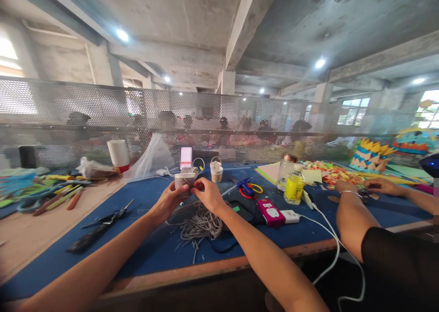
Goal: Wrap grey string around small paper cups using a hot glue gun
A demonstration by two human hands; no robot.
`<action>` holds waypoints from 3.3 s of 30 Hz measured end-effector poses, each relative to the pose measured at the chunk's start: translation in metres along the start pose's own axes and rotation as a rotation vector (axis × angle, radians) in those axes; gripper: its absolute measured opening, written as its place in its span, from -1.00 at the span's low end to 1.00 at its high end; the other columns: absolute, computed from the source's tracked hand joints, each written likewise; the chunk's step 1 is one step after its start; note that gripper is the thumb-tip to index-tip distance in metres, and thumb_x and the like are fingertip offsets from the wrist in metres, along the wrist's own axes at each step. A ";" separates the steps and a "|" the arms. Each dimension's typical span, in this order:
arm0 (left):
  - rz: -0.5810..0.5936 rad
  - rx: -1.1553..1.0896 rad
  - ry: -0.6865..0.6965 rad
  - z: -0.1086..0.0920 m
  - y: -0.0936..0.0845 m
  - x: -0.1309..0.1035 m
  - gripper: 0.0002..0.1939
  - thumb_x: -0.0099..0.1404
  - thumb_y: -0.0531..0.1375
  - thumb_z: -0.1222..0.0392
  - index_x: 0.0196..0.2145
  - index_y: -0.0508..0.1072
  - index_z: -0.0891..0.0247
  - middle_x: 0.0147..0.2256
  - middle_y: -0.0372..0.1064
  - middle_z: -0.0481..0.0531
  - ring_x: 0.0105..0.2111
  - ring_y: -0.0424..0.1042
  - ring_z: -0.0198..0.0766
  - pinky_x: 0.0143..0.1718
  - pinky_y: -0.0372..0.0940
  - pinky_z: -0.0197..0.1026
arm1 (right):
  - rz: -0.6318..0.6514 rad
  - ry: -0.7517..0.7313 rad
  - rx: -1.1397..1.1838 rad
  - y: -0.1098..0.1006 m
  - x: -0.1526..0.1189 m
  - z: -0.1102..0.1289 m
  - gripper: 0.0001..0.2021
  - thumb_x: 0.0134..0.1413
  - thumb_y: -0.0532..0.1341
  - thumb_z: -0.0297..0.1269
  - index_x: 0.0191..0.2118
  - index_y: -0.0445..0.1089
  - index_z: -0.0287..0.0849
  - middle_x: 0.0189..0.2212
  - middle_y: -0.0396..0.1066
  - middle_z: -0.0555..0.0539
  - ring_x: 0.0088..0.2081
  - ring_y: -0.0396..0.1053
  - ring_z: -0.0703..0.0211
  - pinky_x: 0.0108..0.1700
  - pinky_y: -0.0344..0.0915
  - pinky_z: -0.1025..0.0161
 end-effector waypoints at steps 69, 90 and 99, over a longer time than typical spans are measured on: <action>0.215 0.033 -0.057 0.004 0.023 -0.010 -0.40 0.16 0.47 0.05 0.13 0.51 0.24 0.13 0.53 0.29 0.14 0.49 0.15 0.14 0.33 0.09 | -0.181 0.043 0.186 -0.029 0.002 -0.007 -0.81 0.20 0.21 -0.09 -0.31 0.34 -0.10 -0.38 0.51 -0.03 -0.31 0.53 0.08 -0.17 0.41 0.17; 0.262 0.043 -0.066 0.004 0.028 -0.013 -0.37 0.17 0.46 0.06 0.17 0.50 0.24 0.13 0.53 0.31 0.15 0.49 0.15 0.14 0.33 0.08 | -0.121 0.129 0.260 -0.023 0.004 -0.011 -0.87 0.14 0.23 -0.19 -0.35 0.34 -0.11 -0.44 0.52 0.01 -0.36 0.55 0.11 -0.23 0.43 0.21; 0.245 0.059 -0.074 0.003 0.028 -0.014 -0.37 0.16 0.47 0.05 0.14 0.49 0.27 0.11 0.53 0.32 0.11 0.50 0.13 0.08 0.36 0.04 | -0.112 0.141 0.268 -0.022 0.004 -0.012 -0.86 0.12 0.23 -0.18 -0.35 0.34 -0.11 -0.46 0.51 0.02 -0.37 0.54 0.13 -0.22 0.42 0.22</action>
Point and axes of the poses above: each hand's wrist, its own x-axis towards the middle knuckle, its own y-axis out of the palm, z = x × y, the point moved 10 cm from there along x, towards the middle knuckle
